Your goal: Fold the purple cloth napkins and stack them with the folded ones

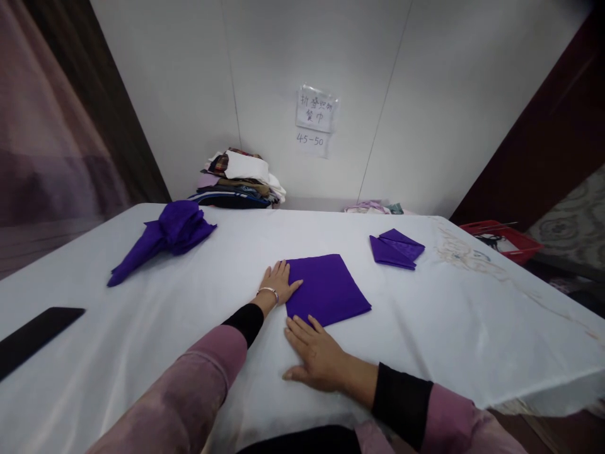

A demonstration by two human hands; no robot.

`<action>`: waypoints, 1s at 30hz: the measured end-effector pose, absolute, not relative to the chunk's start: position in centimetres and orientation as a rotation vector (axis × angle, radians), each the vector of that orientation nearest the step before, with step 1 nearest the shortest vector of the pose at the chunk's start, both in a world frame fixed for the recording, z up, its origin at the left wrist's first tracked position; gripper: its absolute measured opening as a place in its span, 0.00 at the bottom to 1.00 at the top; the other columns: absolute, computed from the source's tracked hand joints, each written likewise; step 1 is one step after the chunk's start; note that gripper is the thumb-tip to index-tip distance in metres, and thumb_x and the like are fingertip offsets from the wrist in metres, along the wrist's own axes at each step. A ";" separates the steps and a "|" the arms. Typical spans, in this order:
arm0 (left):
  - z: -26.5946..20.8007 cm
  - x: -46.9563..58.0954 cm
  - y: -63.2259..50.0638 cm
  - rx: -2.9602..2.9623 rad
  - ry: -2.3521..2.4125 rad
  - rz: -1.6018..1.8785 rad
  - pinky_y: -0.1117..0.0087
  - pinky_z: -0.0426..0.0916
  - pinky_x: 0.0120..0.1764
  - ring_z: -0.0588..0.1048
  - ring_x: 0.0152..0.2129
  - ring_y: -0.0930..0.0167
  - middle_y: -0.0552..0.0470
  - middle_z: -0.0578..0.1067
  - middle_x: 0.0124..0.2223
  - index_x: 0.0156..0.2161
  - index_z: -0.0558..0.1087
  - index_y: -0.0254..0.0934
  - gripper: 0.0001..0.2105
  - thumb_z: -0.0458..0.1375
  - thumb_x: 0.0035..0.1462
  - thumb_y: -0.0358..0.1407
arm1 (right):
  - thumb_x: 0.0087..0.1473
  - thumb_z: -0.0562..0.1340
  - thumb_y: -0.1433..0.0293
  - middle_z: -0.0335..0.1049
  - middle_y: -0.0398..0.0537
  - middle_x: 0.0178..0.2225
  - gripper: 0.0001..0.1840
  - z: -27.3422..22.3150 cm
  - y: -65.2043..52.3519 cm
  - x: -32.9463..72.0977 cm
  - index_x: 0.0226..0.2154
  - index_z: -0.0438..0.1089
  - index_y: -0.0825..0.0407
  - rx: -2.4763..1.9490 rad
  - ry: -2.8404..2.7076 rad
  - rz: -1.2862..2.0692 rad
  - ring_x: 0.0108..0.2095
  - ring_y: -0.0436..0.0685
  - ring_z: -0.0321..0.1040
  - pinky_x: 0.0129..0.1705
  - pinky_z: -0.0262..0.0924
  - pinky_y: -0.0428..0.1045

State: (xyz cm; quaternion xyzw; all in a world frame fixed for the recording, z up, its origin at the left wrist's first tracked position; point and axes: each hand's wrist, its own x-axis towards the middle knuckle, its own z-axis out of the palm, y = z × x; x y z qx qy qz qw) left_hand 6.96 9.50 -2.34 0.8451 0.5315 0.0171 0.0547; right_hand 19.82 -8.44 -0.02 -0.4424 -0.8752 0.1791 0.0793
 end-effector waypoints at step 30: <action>-2.0 7.1 0.4 2.584 1.215 0.234 0.55 0.45 0.59 0.46 0.62 0.63 0.43 0.48 0.66 0.62 0.51 0.33 0.30 0.35 0.62 0.51 | 0.58 0.54 0.57 0.56 0.50 0.59 0.26 0.4 -9.0 21.3 0.57 0.57 0.49 -1.114 -2.458 0.642 0.62 0.56 0.43 0.62 0.29 0.59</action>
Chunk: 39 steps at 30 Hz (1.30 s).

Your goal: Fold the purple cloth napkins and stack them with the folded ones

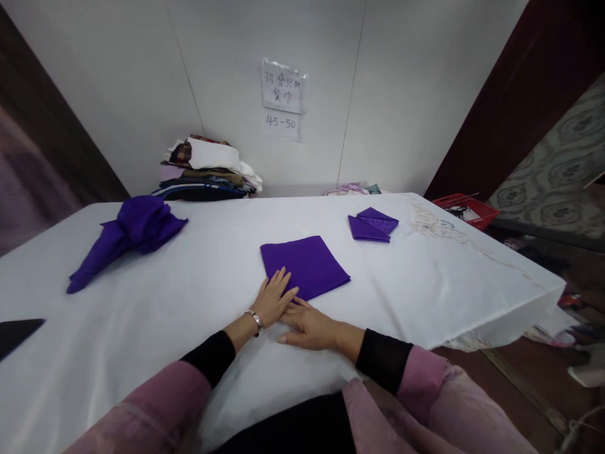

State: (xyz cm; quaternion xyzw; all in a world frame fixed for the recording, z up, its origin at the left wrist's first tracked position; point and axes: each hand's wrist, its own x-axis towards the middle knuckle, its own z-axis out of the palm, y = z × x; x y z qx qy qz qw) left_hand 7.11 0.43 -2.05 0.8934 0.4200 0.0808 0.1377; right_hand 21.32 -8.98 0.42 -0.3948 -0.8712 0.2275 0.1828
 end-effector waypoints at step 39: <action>-1.6 6.0 -6.4 2.562 0.851 0.318 0.53 0.46 0.59 0.53 0.60 0.55 0.35 0.56 0.62 0.62 0.52 0.29 0.42 0.45 0.51 0.61 | 0.59 0.45 0.50 0.34 0.57 0.65 0.37 0.4 3.4 16.9 0.63 0.44 0.56 -1.261 -2.734 0.363 0.65 0.62 0.29 0.62 0.27 0.62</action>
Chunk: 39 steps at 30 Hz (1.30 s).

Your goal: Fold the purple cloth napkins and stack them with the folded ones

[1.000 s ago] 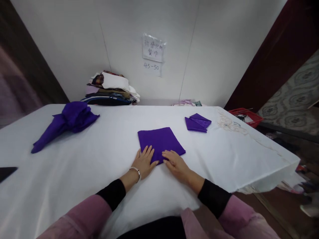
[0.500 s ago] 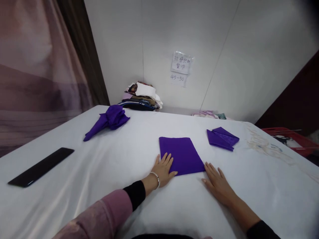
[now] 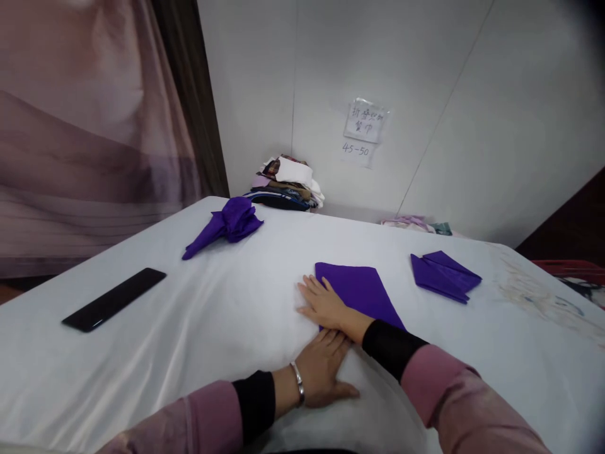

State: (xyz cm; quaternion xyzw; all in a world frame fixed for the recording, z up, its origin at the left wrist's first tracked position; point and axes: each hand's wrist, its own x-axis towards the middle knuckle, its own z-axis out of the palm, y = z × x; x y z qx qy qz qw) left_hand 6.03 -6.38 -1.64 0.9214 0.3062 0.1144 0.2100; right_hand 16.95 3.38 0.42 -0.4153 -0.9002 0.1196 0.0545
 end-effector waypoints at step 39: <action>-2.8 6.0 -5.6 2.583 0.829 0.265 0.56 0.44 0.61 0.44 0.62 0.60 0.41 0.47 0.66 0.64 0.47 0.33 0.40 0.47 0.54 0.57 | 0.56 0.53 0.67 0.69 0.52 0.49 0.20 1.1 16.0 30.5 0.49 0.68 0.55 -1.880 -2.294 0.260 0.49 0.57 0.64 0.51 0.54 0.48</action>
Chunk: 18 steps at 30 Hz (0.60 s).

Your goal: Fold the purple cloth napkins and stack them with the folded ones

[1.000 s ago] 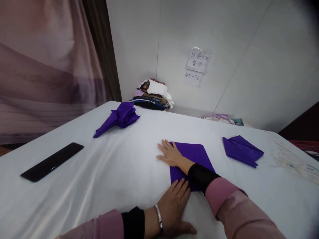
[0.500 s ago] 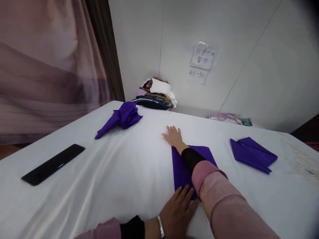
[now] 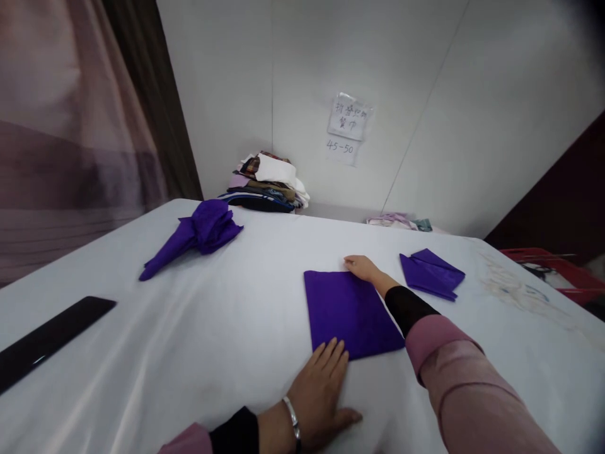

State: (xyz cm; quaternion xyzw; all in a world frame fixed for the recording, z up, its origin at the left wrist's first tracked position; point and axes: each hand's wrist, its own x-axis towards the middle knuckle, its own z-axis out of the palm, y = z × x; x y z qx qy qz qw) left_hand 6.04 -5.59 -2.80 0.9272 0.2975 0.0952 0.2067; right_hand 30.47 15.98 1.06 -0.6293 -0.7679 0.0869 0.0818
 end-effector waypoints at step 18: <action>-0.5 1.1 0.7 3.011 1.117 0.375 0.62 0.60 0.44 0.68 0.35 0.67 0.51 0.72 0.35 0.32 0.70 0.36 0.07 0.51 0.58 0.26 | 0.55 0.60 0.68 0.68 0.54 0.43 0.13 3.7 10.9 31.3 0.42 0.67 0.57 -2.269 -2.132 0.662 0.41 0.57 0.68 0.41 0.64 0.52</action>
